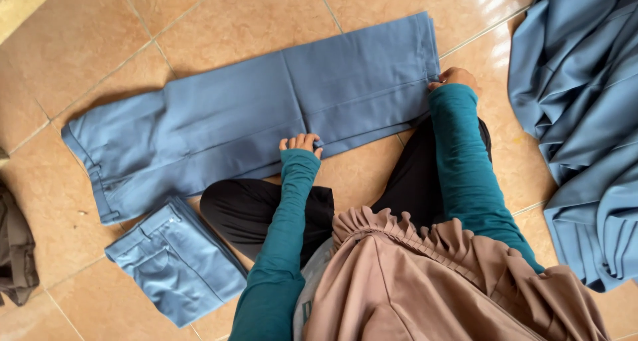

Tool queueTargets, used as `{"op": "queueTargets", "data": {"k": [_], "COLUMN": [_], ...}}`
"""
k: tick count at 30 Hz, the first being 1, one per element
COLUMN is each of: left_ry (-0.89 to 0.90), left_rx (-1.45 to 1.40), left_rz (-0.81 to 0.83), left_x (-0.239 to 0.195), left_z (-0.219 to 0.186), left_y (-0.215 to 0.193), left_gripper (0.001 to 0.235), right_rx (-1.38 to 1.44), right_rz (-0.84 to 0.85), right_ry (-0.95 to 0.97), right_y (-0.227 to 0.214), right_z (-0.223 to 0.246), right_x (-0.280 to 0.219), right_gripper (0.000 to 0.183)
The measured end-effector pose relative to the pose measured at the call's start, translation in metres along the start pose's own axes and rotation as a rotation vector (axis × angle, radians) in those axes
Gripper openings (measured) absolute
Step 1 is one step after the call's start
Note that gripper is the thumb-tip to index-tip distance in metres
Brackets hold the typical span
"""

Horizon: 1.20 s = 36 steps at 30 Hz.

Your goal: The person folds two pairs of light blue trousers on a tiled floor. They smooth each pair, fold the legs together, then fold the garment in half and again into a compact rectangle, placing each finished pair into a growing stack.

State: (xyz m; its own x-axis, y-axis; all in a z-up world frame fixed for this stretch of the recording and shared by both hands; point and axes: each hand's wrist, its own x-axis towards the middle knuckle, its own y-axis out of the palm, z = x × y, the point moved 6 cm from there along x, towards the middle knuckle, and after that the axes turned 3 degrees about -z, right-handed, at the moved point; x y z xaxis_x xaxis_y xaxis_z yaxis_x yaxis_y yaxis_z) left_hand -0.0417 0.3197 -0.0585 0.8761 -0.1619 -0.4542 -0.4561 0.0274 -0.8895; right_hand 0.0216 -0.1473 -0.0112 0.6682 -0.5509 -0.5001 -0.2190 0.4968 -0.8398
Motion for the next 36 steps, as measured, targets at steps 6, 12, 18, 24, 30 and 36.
{"op": "queueTargets", "data": {"k": [6, 12, 18, 24, 30, 36], "left_ry": [0.032, 0.122, 0.217, 0.264, 0.270, 0.204], "left_rx": [-0.022, -0.127, -0.093, -0.096, -0.109, -0.267], "left_rz": [-0.290, -0.827, -0.789, -0.710, -0.539, -0.415], "left_x": [-0.003, -0.044, -0.060, -0.030, -0.030, -0.029], "left_z": [0.003, -0.007, -0.015, -0.010, -0.007, -0.003], "left_y": [0.008, -0.059, -0.047, 0.029, 0.031, 0.032], "left_gripper": [0.034, 0.009, 0.010, 0.018, 0.017, 0.022], "right_rx": [-0.173, 0.091, 0.000, 0.030, 0.015, 0.089], "right_rz": [0.016, -0.145, -0.066, 0.037, 0.162, 0.086], "right_ry": [0.023, -0.088, 0.022, 0.036, 0.073, 0.016], "right_y": [-0.024, -0.037, -0.029, -0.034, -0.008, 0.035], "right_z": [0.009, -0.020, -0.029, -0.007, -0.020, -0.028], "right_x": [-0.029, -0.017, -0.021, -0.042, 0.000, 0.057], "right_gripper": [0.037, 0.033, 0.026, 0.043, 0.051, 0.057]}}
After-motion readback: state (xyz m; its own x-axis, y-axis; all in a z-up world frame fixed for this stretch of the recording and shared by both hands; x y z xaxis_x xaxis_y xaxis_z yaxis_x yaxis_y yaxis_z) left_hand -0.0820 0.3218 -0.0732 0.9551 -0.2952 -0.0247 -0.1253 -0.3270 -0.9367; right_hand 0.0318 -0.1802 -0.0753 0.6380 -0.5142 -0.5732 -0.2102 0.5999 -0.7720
